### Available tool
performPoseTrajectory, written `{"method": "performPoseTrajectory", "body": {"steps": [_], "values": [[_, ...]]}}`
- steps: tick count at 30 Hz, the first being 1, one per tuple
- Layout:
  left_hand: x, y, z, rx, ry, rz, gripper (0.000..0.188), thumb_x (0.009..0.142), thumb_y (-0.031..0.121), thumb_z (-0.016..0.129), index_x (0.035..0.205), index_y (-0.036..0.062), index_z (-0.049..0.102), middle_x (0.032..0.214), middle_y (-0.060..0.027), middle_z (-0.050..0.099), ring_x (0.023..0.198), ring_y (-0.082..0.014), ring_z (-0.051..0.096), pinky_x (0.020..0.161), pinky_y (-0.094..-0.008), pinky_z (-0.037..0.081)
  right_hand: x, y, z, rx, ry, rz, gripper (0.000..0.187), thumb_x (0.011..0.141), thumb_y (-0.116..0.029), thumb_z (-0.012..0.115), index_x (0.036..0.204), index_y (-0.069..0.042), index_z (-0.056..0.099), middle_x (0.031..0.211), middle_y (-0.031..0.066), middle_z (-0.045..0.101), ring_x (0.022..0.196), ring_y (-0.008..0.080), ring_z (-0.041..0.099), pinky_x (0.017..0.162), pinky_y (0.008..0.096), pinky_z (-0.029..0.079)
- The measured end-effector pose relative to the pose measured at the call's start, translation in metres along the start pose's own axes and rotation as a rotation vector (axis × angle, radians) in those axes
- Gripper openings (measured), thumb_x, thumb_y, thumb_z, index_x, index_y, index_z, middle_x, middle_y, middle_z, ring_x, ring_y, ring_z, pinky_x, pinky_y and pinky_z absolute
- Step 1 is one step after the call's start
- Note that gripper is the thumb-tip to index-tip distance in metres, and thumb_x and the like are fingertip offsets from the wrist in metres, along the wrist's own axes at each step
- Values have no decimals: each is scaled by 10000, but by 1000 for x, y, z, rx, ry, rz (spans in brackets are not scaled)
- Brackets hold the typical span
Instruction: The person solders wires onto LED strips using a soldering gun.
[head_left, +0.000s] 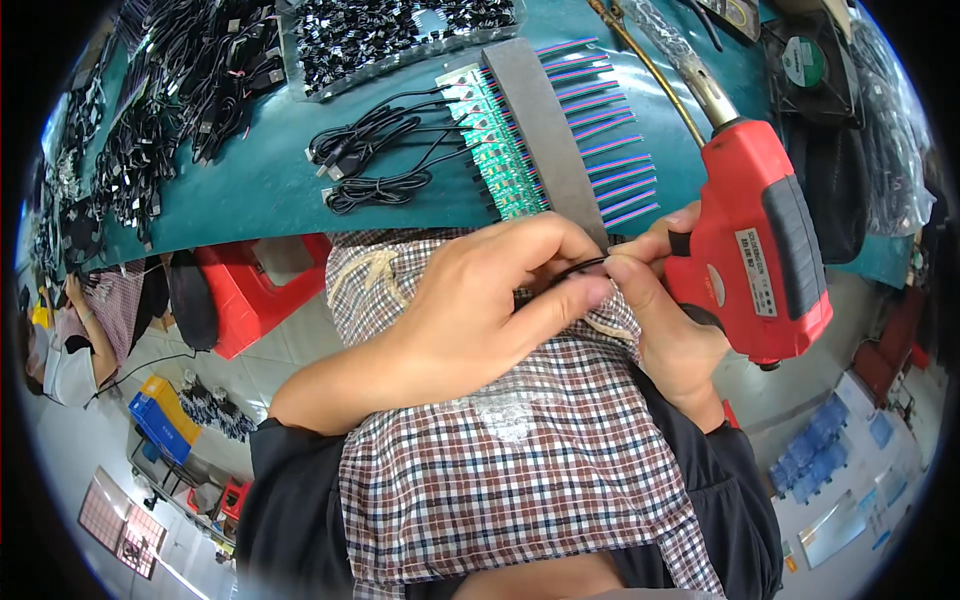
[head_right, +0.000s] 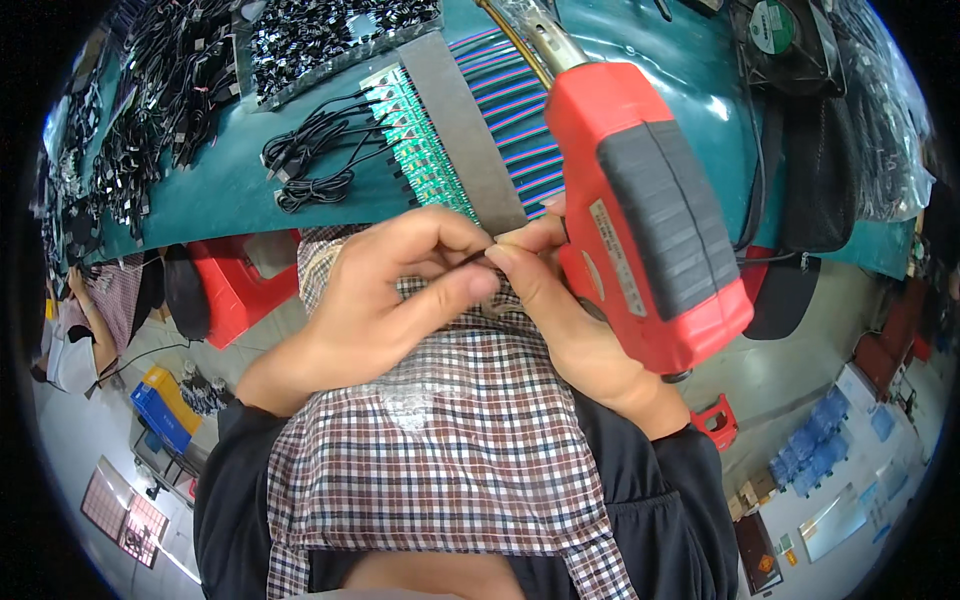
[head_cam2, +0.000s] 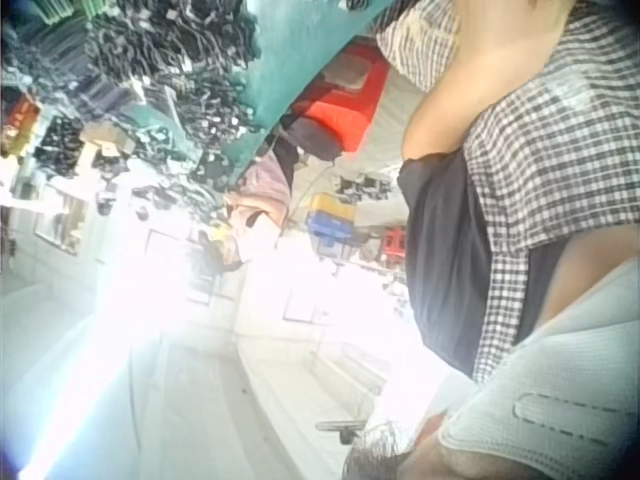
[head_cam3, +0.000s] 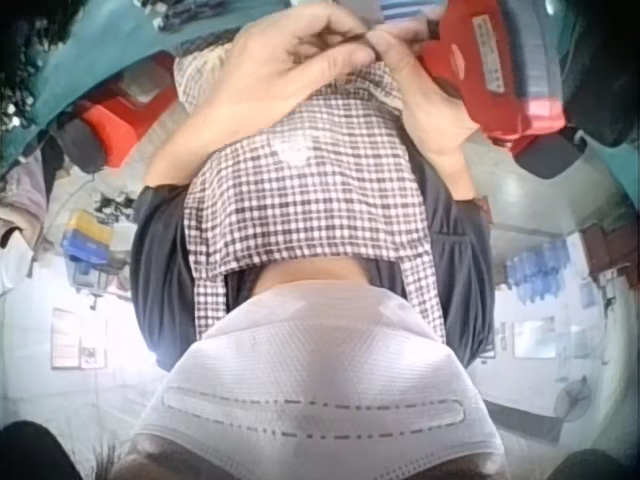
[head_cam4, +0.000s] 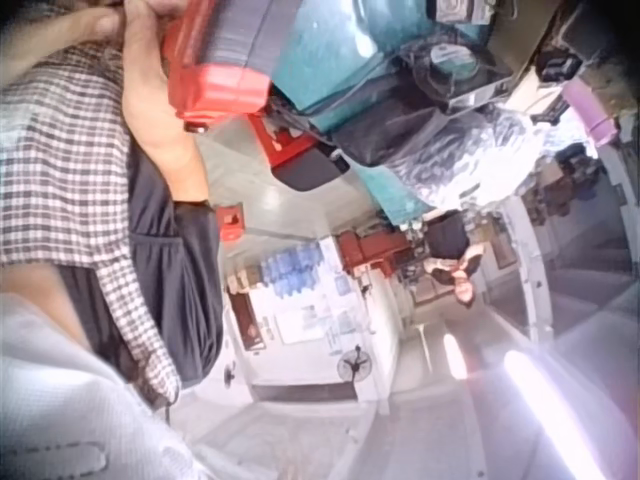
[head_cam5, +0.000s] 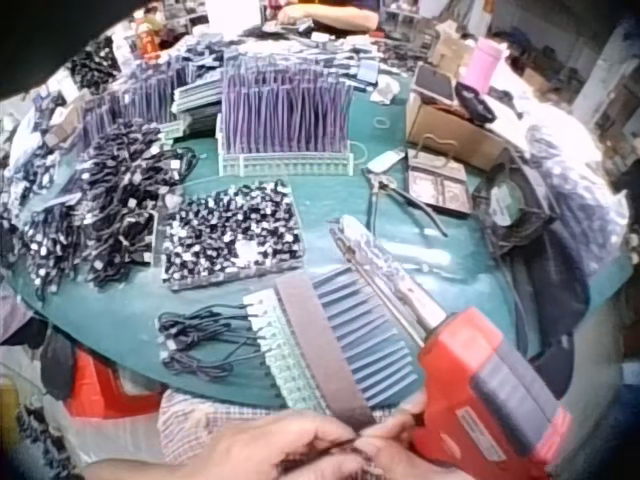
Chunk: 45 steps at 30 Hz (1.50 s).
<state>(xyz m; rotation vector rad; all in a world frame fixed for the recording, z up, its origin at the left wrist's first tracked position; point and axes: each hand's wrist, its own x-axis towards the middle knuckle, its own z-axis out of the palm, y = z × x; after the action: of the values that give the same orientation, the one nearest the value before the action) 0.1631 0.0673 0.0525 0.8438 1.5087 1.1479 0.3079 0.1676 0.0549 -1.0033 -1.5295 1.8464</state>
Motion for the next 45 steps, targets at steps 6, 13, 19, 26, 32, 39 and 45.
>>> {"method": "performPoseTrajectory", "body": {"steps": [6, 13, 19, 26, 32, 39, 45], "values": [[1, 0, -1, 650, 194, 342, 98, 828, 68, 712, 894, 33, 648, 787, -85, 610, 624, -239, 612, 535, -327, 470, 1, 9, 0, -446, -149, -303, 434, 822, 135, 678, 1165, 7, 445, 827, 86, 644, 773, 123, 620, 732, 240, 491], [9, -1, 0, 314, 253, 249, 71, 840, 91, 709, 821, 32, 674, 718, -83, 608, 589, -222, 602, 517, -320, 457, 7, 8, 4, -134, 187, -155, 402, 805, 89, 706, 1129, 10, 482, 802, 80, 629, 621, 96, 541, 576, 224, 453], [9, -8, -3, 173, 200, 190, 90, 909, 67, 661, 875, -12, 687, 750, -31, 603, 594, -47, 494, 521, -208, 360, 8, 4, 3, -104, 146, -57, 415, 809, 81, 693, 1163, 15, 487, 804, 84, 625, 613, 81, 534, 542, 203, 430], [10, -8, 2, 299, 258, 260, 52, 844, 75, 707, 856, 31, 680, 742, -67, 617, 589, -171, 593, 514, -285, 448, 8, 4, 1, -203, -38, -35, 386, 827, 110, 678, 1160, 38, 497, 906, 121, 670, 780, 142, 652, 697, 251, 532], [13, -10, 13, 298, 432, 332, 85, 794, 61, 748, 827, 40, 673, 744, -66, 618, 586, -168, 612, 497, -273, 464, 7, 5, 5, -140, -19, -98, 384, 833, 96, 688, 1161, 43, 494, 895, 127, 681, 800, 148, 660, 705, 255, 536], [9, -15, 15, 258, 423, 352, 130, 756, 21, 772, 811, 27, 655, 742, -69, 620, 567, -164, 603, 485, -271, 456, 3, 9, 11, -119, 99, -141, 368, 838, 71, 701, 1141, 18, 501, 817, 100, 679, 649, 88, 578, 570, 207, 456], [12, -18, 18, 123, 491, 362, 130, 768, -1, 767, 818, 13, 648, 716, -67, 601, 558, -140, 566, 478, -250, 428, 2, 19, 3, -142, 36, -207, 351, 840, 92, 674, 1127, 4, 491, 862, 116, 672, 638, 81, 557, 567, 208, 447]]}}
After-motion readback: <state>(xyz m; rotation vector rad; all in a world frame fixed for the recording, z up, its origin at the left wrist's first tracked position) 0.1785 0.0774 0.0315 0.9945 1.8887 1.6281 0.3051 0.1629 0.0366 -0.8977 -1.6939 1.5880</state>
